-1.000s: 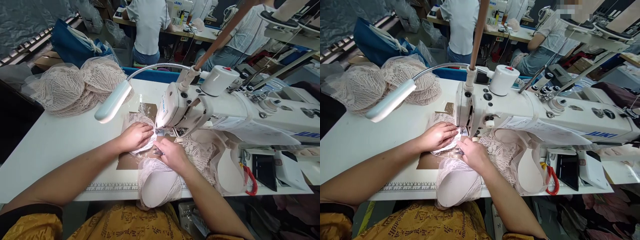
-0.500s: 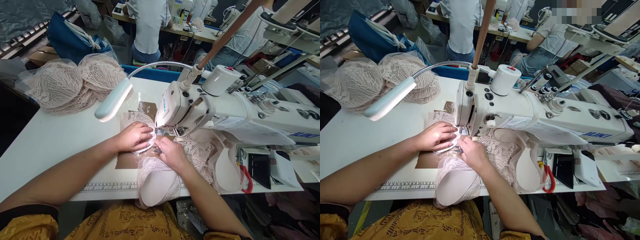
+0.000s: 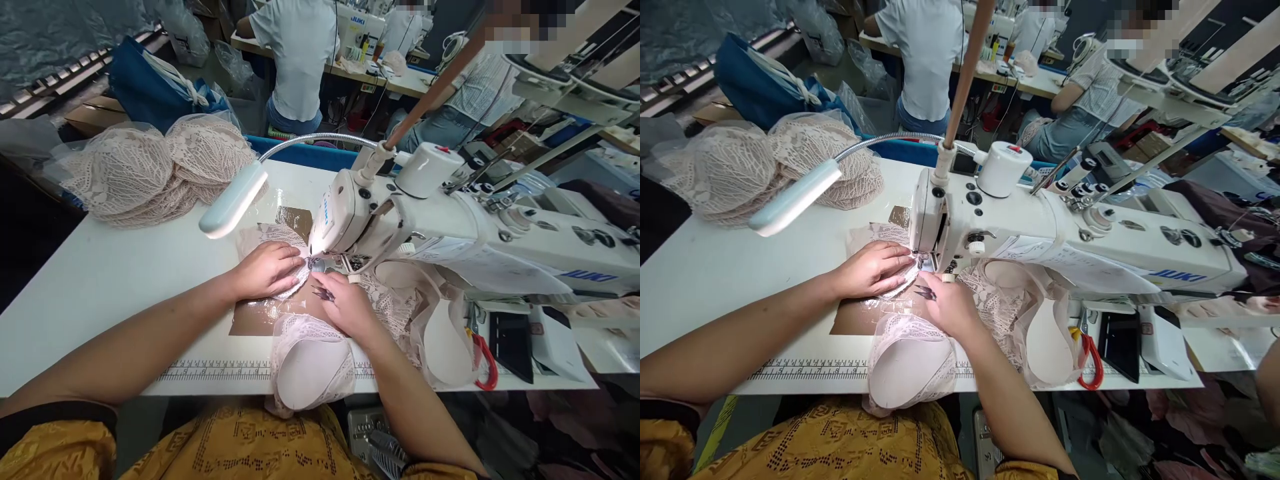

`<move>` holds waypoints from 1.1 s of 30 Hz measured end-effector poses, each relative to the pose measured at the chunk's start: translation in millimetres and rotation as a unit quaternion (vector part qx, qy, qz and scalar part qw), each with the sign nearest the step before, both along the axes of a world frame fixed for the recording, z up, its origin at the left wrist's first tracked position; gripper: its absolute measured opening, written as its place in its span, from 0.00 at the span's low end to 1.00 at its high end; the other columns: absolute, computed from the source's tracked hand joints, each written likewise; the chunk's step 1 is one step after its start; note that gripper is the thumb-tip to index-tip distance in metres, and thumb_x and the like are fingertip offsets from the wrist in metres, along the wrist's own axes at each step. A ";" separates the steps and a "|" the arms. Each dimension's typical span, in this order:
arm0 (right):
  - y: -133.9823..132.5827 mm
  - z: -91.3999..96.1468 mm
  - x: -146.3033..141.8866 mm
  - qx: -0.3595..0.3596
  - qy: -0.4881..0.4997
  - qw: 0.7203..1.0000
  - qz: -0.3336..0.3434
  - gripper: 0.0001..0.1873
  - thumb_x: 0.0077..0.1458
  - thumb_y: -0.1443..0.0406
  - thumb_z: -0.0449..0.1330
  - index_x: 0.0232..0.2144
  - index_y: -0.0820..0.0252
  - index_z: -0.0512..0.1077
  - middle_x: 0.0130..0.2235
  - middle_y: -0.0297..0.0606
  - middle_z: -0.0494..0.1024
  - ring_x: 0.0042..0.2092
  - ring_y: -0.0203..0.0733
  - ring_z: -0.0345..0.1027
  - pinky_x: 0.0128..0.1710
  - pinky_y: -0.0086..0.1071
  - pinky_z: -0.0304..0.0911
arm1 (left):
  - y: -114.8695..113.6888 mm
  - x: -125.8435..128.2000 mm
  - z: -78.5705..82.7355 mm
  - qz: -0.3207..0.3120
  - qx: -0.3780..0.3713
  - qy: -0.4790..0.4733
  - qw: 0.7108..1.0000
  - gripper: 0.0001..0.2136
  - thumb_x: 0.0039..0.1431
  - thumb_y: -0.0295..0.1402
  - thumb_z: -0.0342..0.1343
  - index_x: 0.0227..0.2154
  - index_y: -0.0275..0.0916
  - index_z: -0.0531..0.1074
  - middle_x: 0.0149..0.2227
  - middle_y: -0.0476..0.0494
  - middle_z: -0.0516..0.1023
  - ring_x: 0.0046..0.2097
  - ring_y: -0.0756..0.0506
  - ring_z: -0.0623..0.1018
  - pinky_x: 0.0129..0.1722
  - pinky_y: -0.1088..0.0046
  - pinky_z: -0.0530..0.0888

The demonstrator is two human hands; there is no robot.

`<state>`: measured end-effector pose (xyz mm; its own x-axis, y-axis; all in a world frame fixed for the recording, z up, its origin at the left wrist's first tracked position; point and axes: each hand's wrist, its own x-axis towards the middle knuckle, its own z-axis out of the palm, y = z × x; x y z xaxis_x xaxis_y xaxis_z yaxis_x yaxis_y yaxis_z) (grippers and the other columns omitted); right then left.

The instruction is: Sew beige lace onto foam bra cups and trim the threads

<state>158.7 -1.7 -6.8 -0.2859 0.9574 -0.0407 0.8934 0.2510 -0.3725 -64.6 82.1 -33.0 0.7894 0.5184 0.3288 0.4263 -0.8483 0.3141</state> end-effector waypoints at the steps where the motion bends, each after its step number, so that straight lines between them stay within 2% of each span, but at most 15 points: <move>1: -2.7 6.6 6.3 -0.006 0.021 1.000 0.007 0.20 0.58 0.65 0.54 0.52 0.52 0.71 0.44 0.39 0.79 0.38 0.42 0.72 0.36 0.32 0.64 | 0.4 -1.1 -0.3 0.011 -0.004 -0.010 1.000 0.19 0.64 0.40 0.49 0.52 0.37 0.72 0.54 0.35 0.74 0.53 0.36 0.73 0.54 0.55 0.70; 3: -12.2 20.3 20.0 -0.028 0.036 0.999 0.019 0.13 0.60 0.61 0.55 0.44 0.53 0.74 0.38 0.37 0.79 0.35 0.42 0.70 0.33 0.31 0.63 | 2.5 -4.3 -1.9 0.044 -0.007 -0.034 0.998 0.18 0.65 0.39 0.47 0.53 0.38 0.71 0.56 0.34 0.72 0.57 0.36 0.70 0.57 0.53 0.67; 5: -26.9 30.2 30.6 -0.069 0.032 0.997 0.029 0.09 0.57 0.57 0.58 0.37 0.54 0.74 0.34 0.35 0.77 0.33 0.41 0.69 0.31 0.31 0.62 | 6.0 -7.9 -4.2 0.107 -0.011 -0.043 0.993 0.19 0.65 0.37 0.46 0.54 0.36 0.69 0.59 0.33 0.67 0.62 0.34 0.64 0.61 0.50 0.62; 8: -52.2 33.3 32.7 -0.137 0.010 0.989 0.051 0.06 0.53 0.61 0.63 0.28 0.55 0.71 0.30 0.32 0.74 0.31 0.39 0.67 0.30 0.30 0.60 | 11.8 -12.5 -5.1 0.205 -0.053 -0.004 0.977 0.23 0.61 0.40 0.50 0.56 0.31 0.65 0.63 0.28 0.60 0.64 0.29 0.58 0.60 0.46 0.60; 10: -65.7 30.6 25.4 -0.145 0.017 0.987 0.063 0.10 0.55 0.65 0.59 0.23 0.57 0.67 0.29 0.32 0.72 0.31 0.39 0.67 0.30 0.30 0.59 | 13.8 -14.1 -1.2 0.210 -0.087 0.033 0.973 0.21 0.59 0.39 0.51 0.51 0.32 0.68 0.61 0.28 0.62 0.61 0.29 0.62 0.58 0.47 0.62; 13: -74.8 30.0 9.5 -0.094 0.087 0.991 0.051 0.07 0.61 0.66 0.53 0.30 0.56 0.68 0.36 0.36 0.75 0.38 0.40 0.70 0.36 0.31 0.63 | 10.9 -15.1 11.0 0.163 -0.097 0.063 0.980 0.09 0.56 0.32 0.50 0.37 0.35 0.71 0.51 0.33 0.72 0.54 0.34 0.70 0.54 0.55 0.67; 15: -73.8 35.3 -1.8 -0.043 0.131 0.990 0.038 0.08 0.63 0.64 0.50 0.37 0.55 0.69 0.40 0.39 0.76 0.43 0.43 0.70 0.41 0.33 0.65 | 5.5 -16.9 20.9 0.156 -0.090 0.075 0.981 0.06 0.54 0.29 0.49 0.32 0.37 0.70 0.43 0.35 0.76 0.47 0.36 0.74 0.48 0.59 0.70; 17: -69.3 44.0 -13.9 -0.027 0.163 0.986 0.033 0.10 0.65 0.62 0.48 0.40 0.54 0.69 0.34 0.37 0.76 0.40 0.43 0.72 0.41 0.34 0.65 | -1.2 -23.1 30.5 0.161 -0.095 0.090 0.978 0.06 0.54 0.28 0.48 0.32 0.38 0.69 0.36 0.38 0.77 0.38 0.38 0.76 0.39 0.62 0.72; 19: -62.9 53.5 -28.0 -0.047 0.197 0.979 0.037 0.12 0.65 0.60 0.47 0.40 0.54 0.69 0.29 0.34 0.76 0.35 0.42 0.72 0.37 0.33 0.66 | -8.2 -36.8 39.7 0.158 -0.109 0.104 0.976 0.07 0.52 0.27 0.49 0.34 0.39 0.69 0.33 0.42 0.78 0.33 0.40 0.76 0.32 0.66 0.71; 23: -45.8 64.2 -65.1 -0.100 0.275 0.953 0.074 0.14 0.66 0.58 0.48 0.34 0.56 0.70 0.35 0.37 0.79 0.38 0.41 0.73 0.39 0.33 0.68 | -21.3 -88.5 57.1 0.170 -0.143 0.122 0.967 0.19 0.49 0.25 0.50 0.46 0.40 0.68 0.39 0.43 0.79 0.38 0.40 0.78 0.32 0.70 0.69; 24: -40.5 63.6 -76.3 -0.120 0.293 0.945 0.080 0.14 0.65 0.58 0.48 0.35 0.56 0.70 0.36 0.37 0.79 0.39 0.41 0.74 0.38 0.33 0.68 | -24.4 -104.5 61.1 0.177 -0.157 0.136 0.962 0.18 0.48 0.25 0.51 0.44 0.40 0.69 0.39 0.43 0.79 0.38 0.40 0.77 0.32 0.70 0.68; 27: -20.4 53.2 -113.7 -0.169 0.323 0.928 0.082 0.13 0.64 0.57 0.50 0.33 0.57 0.69 0.35 0.37 0.79 0.34 0.39 0.73 0.32 0.31 0.68 | -31.9 -151.0 74.4 0.196 -0.190 0.201 0.941 0.04 0.49 0.26 0.50 0.27 0.39 0.69 0.31 0.45 0.77 0.33 0.42 0.76 0.30 0.71 0.65; 29: -1.7 42.8 -139.9 -0.168 0.362 0.913 0.085 0.14 0.64 0.56 0.50 0.36 0.57 0.70 0.36 0.38 0.78 0.33 0.39 0.72 0.30 0.30 0.69 | -33.3 -176.9 86.9 0.234 -0.157 0.206 0.937 0.04 0.52 0.27 0.49 0.26 0.38 0.68 0.32 0.45 0.77 0.34 0.43 0.76 0.31 0.71 0.66; 30: 9.7 38.6 -152.7 -0.146 0.389 0.905 0.094 0.14 0.64 0.56 0.49 0.39 0.57 0.70 0.40 0.39 0.78 0.36 0.39 0.73 0.32 0.31 0.71 | -32.0 -187.7 95.0 0.265 -0.119 0.194 0.937 0.05 0.54 0.28 0.49 0.28 0.38 0.69 0.33 0.45 0.77 0.35 0.42 0.76 0.32 0.71 0.66; 33: 52.6 36.6 -186.5 0.034 0.424 0.895 0.132 0.16 0.66 0.58 0.45 0.48 0.57 0.67 0.55 0.44 0.71 0.53 0.43 0.69 0.48 0.36 0.70 | -17.3 -211.7 126.4 0.384 0.060 0.106 0.915 0.06 0.58 0.30 0.48 0.35 0.38 0.69 0.39 0.44 0.76 0.42 0.42 0.74 0.38 0.68 0.69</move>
<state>-27.9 50.9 29.8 -0.4029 0.8436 0.3549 0.2025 0.4604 -0.8643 -276.4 64.8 93.4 0.2598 0.9173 0.3018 0.9518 -0.2960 0.0800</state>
